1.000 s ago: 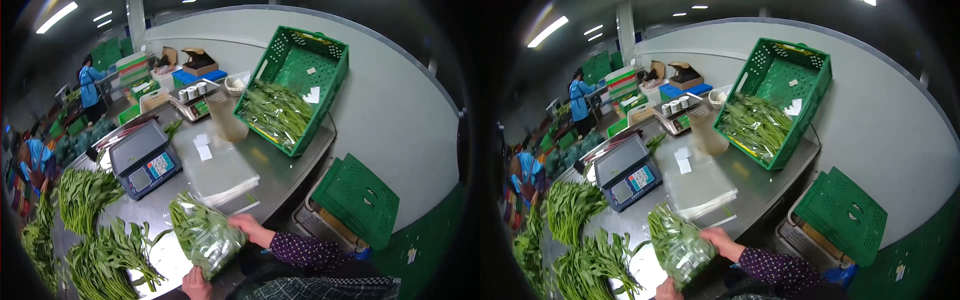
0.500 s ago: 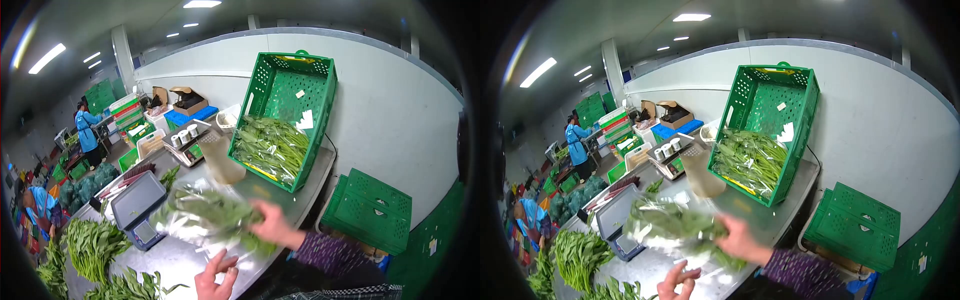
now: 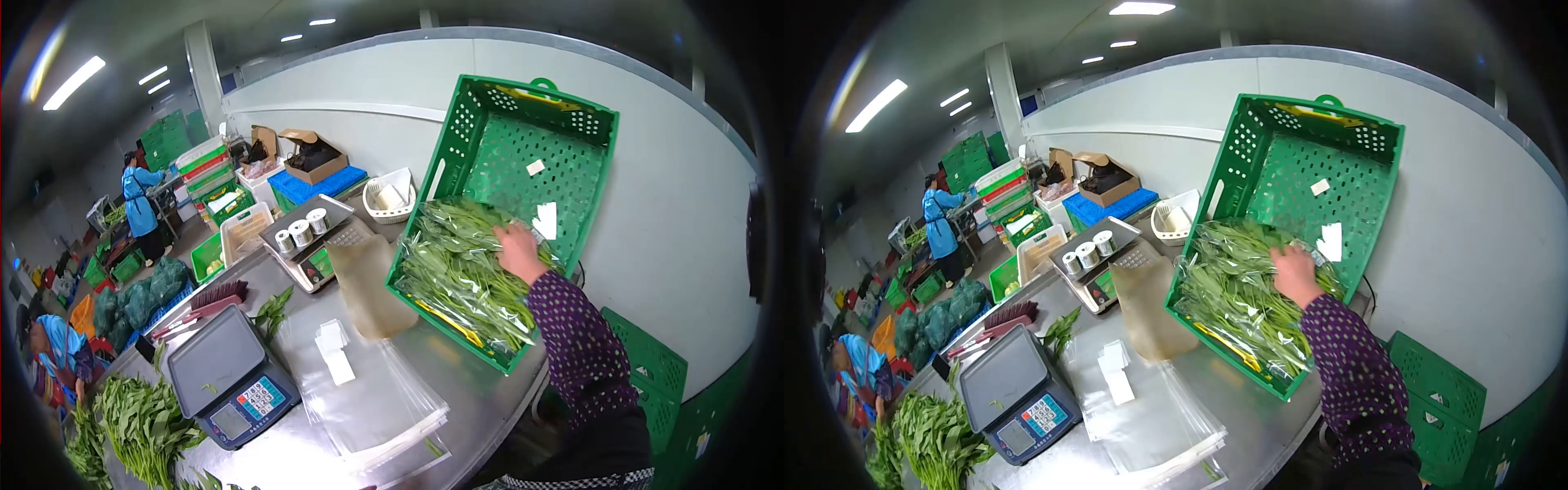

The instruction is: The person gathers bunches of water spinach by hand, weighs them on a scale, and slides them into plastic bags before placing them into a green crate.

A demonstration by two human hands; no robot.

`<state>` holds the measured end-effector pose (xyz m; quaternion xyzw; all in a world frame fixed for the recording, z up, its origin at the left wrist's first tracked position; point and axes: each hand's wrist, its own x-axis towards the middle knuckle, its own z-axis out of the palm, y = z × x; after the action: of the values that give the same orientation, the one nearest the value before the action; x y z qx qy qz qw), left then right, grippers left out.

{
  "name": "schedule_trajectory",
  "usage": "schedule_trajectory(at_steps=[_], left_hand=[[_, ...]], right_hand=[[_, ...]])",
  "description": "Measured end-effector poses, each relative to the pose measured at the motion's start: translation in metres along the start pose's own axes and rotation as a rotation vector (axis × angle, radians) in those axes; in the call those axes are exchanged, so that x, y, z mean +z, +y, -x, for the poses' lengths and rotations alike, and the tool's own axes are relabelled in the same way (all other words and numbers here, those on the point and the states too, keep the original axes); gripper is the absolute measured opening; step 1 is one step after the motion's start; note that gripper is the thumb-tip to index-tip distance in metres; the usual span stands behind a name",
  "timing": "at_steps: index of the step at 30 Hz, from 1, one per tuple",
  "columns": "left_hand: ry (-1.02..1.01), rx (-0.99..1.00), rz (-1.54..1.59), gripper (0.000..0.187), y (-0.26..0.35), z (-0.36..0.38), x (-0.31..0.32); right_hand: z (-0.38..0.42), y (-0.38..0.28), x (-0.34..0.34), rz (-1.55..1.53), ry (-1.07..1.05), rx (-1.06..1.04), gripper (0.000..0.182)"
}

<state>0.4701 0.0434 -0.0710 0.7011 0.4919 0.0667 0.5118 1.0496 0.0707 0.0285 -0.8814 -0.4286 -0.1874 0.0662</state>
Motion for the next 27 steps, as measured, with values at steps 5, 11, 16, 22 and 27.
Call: schedule_trajectory(at_steps=[5, 11, 16, 22, 27], left_hand=[[0.203, 0.747, -0.371, 0.052, 0.074, -0.112, 0.025], [0.136, 1.234, -0.654, 0.085, 0.252, -0.228, 0.12], [0.187, 1.333, -0.479, 0.077, 0.29, -0.312, 0.231], [0.173, 1.244, -0.701, 0.066, 0.255, -0.263, 0.201], [0.0, 1.206, -0.382, 0.05, 0.105, -0.166, 0.146]], right_hand=[[0.013, -0.025, -0.027, 0.173, 0.126, -0.052, 0.065], [-0.011, 0.023, -0.025, 0.08, 0.211, -0.072, 0.051], [0.003, 0.017, -0.034, 0.154, 0.33, -0.098, 0.056], [0.019, -0.035, -0.018, 0.171, 0.129, -0.199, 0.063], [0.053, -0.169, -0.006, -0.641, -0.171, -0.176, 0.066]])
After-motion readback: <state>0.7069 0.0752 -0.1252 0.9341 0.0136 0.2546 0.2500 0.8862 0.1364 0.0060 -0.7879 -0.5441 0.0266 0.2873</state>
